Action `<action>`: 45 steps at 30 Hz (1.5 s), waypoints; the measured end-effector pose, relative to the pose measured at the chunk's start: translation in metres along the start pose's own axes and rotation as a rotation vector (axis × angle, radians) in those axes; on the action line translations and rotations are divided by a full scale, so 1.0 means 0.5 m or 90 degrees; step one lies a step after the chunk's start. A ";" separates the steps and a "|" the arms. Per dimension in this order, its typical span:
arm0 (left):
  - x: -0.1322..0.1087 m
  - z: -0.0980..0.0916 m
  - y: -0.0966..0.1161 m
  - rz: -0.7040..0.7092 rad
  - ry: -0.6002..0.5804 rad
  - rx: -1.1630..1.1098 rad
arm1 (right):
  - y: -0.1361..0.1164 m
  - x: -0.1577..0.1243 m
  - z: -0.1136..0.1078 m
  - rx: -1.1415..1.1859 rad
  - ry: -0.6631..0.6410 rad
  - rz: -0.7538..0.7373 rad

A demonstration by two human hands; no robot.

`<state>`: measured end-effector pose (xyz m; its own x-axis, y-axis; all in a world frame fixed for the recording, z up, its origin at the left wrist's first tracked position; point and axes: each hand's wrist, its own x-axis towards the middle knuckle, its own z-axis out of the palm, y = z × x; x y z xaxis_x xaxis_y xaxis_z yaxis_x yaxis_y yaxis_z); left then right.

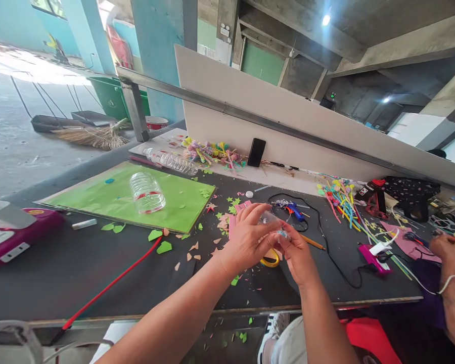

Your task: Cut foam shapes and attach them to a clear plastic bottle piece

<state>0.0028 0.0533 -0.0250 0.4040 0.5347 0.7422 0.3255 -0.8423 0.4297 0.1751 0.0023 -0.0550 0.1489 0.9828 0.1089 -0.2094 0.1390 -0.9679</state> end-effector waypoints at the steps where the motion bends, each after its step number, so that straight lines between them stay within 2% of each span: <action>1: 0.001 -0.005 -0.002 0.000 0.016 -0.025 | -0.002 0.000 0.001 0.057 -0.015 0.028; 6: 0.004 -0.031 -0.004 -0.038 0.097 -0.223 | -0.018 -0.006 -0.002 0.214 -0.086 0.127; 13: 0.008 -0.028 -0.005 -0.228 0.180 -0.410 | -0.019 -0.016 -0.005 0.309 -0.153 0.177; 16: 0.009 -0.024 -0.005 -0.234 0.131 -0.427 | -0.017 -0.023 -0.001 0.324 -0.185 0.179; 22: 0.004 -0.015 0.005 -0.136 -0.020 -0.445 | -0.010 -0.026 0.001 0.307 -0.256 0.182; 27: 0.001 0.010 0.003 -0.123 -0.038 -0.428 | -0.013 -0.018 0.001 0.311 -0.242 0.196; 32: 0.000 0.030 -0.011 -0.216 0.002 -0.424 | -0.022 -0.014 -0.008 0.300 -0.204 0.180; 35: 0.002 0.028 -0.018 -0.247 0.044 -0.369 | -0.025 -0.013 -0.016 0.295 -0.171 0.176; 39: 0.006 0.016 -0.029 -0.244 0.071 -0.249 | -0.023 -0.010 -0.026 0.259 -0.149 0.178; 45: 0.009 0.001 -0.046 -0.184 0.104 -0.119 | -0.028 -0.010 -0.043 0.245 -0.117 0.135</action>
<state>-0.0022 0.0749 -0.0318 0.1711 0.7471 0.6423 0.2380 -0.6640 0.7088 0.1979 -0.0069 -0.0470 -0.1026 0.9947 -0.0107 -0.5650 -0.0671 -0.8224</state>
